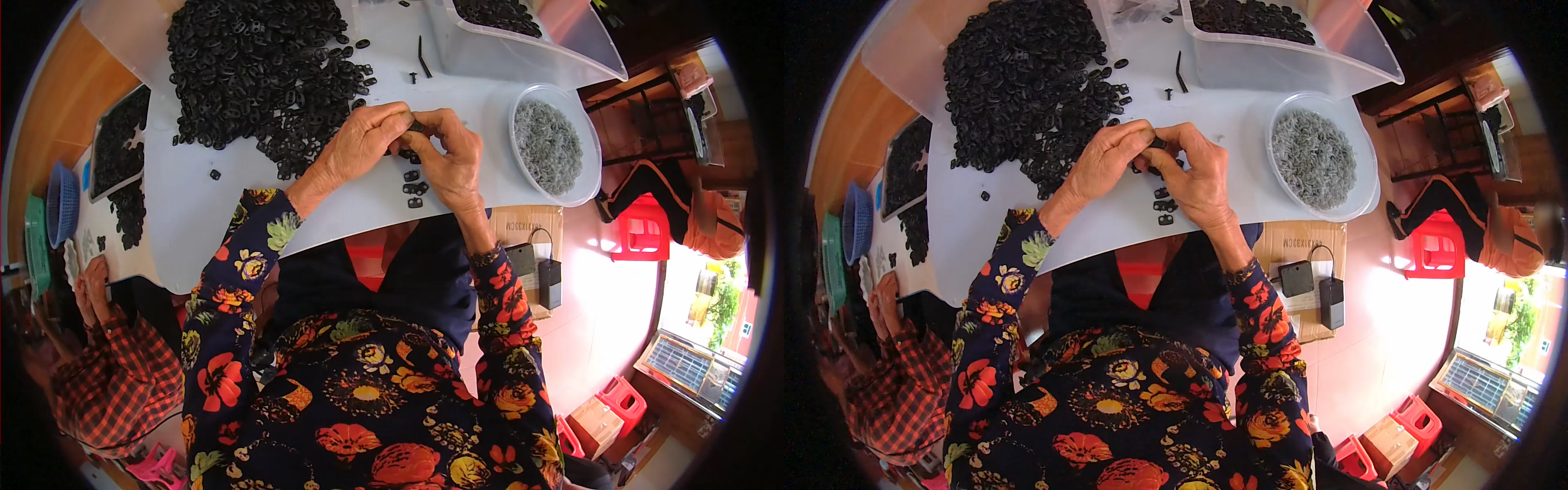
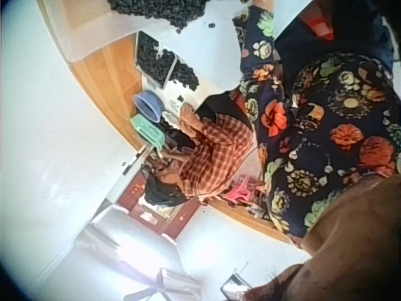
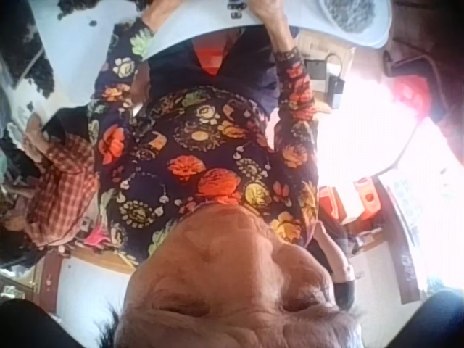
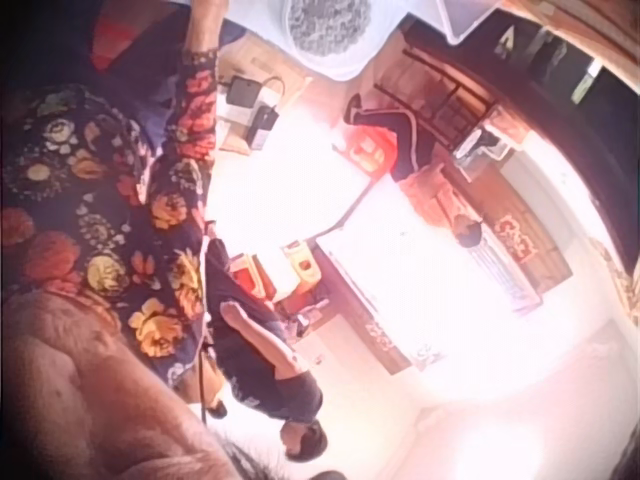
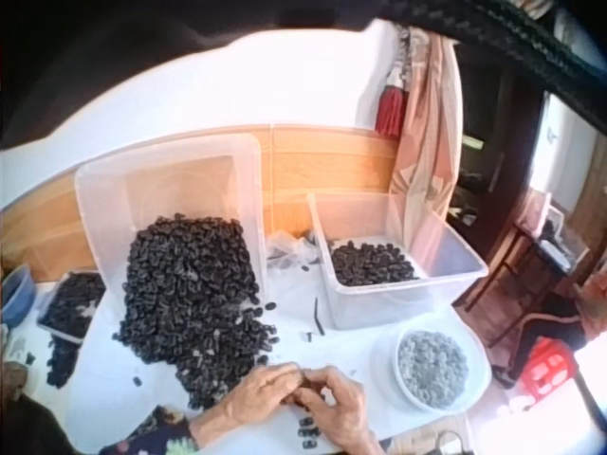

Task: The person inserts metal pins into small black plastic clips by hand, working at a production table.

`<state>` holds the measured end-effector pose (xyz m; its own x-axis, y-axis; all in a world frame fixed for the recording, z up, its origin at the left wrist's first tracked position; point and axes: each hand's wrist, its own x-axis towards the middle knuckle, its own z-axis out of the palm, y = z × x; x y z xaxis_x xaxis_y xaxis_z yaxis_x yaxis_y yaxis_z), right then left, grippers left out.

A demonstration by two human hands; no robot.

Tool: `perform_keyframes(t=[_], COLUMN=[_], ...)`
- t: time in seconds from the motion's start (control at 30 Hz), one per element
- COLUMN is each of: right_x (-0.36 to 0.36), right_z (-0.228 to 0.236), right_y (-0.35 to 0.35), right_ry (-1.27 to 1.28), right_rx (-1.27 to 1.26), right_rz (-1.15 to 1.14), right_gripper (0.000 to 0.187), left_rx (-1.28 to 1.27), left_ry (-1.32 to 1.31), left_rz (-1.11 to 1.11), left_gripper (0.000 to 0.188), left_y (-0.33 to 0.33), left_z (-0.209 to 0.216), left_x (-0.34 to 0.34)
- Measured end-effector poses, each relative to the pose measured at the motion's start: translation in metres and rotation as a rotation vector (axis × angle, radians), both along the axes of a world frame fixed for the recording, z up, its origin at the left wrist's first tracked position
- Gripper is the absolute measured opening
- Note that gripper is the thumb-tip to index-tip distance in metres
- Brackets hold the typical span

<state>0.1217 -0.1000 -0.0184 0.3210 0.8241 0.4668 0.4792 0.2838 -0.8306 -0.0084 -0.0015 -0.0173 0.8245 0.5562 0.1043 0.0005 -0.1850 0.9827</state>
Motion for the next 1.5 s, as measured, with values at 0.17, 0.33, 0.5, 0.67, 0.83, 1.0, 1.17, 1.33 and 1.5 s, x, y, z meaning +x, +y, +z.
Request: perform_keyframes(t=[0.17,0.33,0.5,0.67,0.83,1.0,1.17,1.33,1.5], right_x=[0.004,0.046,0.054,0.026,0.013,0.001,0.006,0.011,0.023], right_z=[0.002,0.105,0.138,0.055,0.031,0.03,0.025,0.029,0.037], right_y=[0.001,0.032,0.044,0.042,0.049,0.059,0.06,0.049,0.038], right_ry=[0.035,-0.187,-0.436,-0.293,-0.417,-0.664,-0.673,-0.396,-0.048], right_rx=[0.065,0.306,0.207,-0.08,-0.404,-0.589,-0.548,-0.428,-0.227], right_rz=[-0.019,-0.265,-0.389,0.025,0.137,0.16,0.181,0.142,0.1], right_gripper=[0.02,0.017,0.019,0.006,0.011,0.015,0.017,0.017,0.013], left_rx=[-0.041,-0.15,-0.13,-0.134,-0.108,-0.142,-0.065,0.054,-0.5], left_ry=[-0.043,-0.262,-0.336,-0.305,-0.332,-0.298,-0.266,-0.158,-0.022], left_rz=[-0.053,0.162,0.323,0.359,0.382,0.37,0.315,0.315,0.115], left_gripper=[0.033,0.036,0.039,0.04,0.039,0.036,0.033,0.028,0.032], left_y=[0.003,0.021,0.035,0.038,0.042,0.038,0.034,0.025,0.014], left_z=[-0.001,0.004,0.006,0.008,0.014,0.012,0.01,0.013,0.015], left_x=[0.002,-0.002,-0.011,-0.009,-0.012,-0.01,-0.006,-0.006,-0.004])
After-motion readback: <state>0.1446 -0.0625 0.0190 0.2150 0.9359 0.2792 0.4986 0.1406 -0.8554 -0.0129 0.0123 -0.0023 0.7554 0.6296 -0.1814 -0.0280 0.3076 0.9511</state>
